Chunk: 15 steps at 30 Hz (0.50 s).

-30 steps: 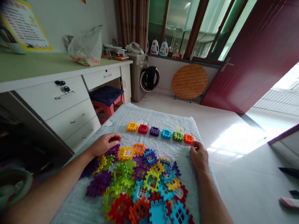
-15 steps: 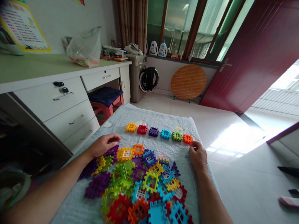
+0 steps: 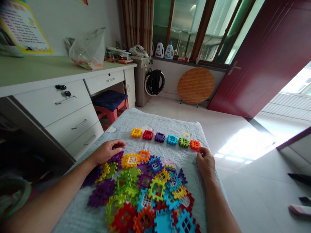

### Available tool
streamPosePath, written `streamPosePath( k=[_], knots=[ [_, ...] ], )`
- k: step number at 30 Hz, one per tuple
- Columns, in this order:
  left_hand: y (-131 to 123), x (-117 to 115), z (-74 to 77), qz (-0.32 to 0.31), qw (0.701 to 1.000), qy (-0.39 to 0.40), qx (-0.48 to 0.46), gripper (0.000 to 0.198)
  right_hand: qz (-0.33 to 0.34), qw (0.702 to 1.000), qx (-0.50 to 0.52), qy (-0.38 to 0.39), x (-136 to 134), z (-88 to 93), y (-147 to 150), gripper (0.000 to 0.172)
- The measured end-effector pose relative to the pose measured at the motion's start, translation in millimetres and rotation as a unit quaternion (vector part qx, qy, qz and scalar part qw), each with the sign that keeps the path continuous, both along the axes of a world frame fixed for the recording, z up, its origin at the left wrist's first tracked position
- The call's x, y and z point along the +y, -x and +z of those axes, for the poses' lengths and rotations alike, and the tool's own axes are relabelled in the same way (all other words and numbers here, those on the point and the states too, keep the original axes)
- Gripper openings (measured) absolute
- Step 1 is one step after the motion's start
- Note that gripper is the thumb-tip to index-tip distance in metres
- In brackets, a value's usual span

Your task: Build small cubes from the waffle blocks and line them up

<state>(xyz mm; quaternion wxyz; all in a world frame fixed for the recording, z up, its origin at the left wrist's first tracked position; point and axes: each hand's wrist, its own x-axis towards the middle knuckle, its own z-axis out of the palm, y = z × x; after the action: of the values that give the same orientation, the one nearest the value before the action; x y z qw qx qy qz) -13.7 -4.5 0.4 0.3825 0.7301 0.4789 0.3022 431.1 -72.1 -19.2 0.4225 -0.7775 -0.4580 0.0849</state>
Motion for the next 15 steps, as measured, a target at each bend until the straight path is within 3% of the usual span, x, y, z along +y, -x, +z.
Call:
streamPosePath(
  k=[15],
  knots=[
    [-0.6, 1.9, -0.4, 0.002, 1.0, 0.006, 0.009, 0.027, -0.004, 1.0, 0.004, -0.002, 0.5, 2.8, 2.3, 0.037]
  ],
)
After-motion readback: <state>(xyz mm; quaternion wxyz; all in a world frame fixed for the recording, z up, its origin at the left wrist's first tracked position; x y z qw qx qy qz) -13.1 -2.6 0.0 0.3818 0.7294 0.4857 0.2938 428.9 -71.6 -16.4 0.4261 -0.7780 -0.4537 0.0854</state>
